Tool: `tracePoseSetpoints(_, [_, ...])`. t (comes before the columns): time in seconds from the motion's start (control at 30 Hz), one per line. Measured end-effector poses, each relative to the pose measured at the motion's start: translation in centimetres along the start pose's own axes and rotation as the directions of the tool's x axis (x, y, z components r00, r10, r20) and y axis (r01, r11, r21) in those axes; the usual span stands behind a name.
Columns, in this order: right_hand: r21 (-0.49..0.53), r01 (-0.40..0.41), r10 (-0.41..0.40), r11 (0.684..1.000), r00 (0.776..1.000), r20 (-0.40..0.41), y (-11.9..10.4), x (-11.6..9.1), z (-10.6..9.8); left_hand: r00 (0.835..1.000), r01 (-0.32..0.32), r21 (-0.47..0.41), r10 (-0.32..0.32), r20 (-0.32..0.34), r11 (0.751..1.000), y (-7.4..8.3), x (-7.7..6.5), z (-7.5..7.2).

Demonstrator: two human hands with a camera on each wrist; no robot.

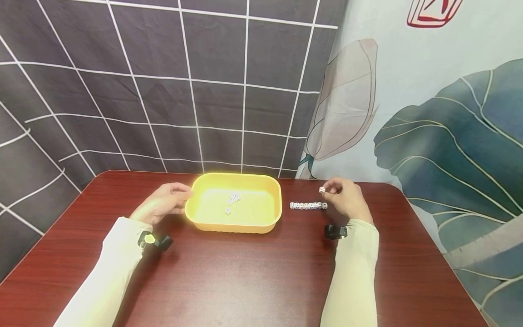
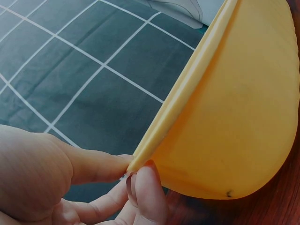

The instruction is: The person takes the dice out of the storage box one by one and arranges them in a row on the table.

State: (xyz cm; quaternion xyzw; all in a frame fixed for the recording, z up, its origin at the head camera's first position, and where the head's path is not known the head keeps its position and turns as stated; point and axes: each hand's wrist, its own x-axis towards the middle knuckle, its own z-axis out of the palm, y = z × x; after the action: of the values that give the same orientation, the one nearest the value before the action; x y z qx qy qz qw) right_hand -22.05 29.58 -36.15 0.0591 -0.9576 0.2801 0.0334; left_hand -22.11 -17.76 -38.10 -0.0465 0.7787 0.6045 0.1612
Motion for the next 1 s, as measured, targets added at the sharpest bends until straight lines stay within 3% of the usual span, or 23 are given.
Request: tracePoseSetpoints(1.0, [-0.004, -0.181, 0.181, 0.983, 0.980, 0.089, 3.8, -0.8, 0.9, 1.000, 0.002, 0.001, -0.002, -0.004, 1.000, 0.0, -0.1, 0.0])
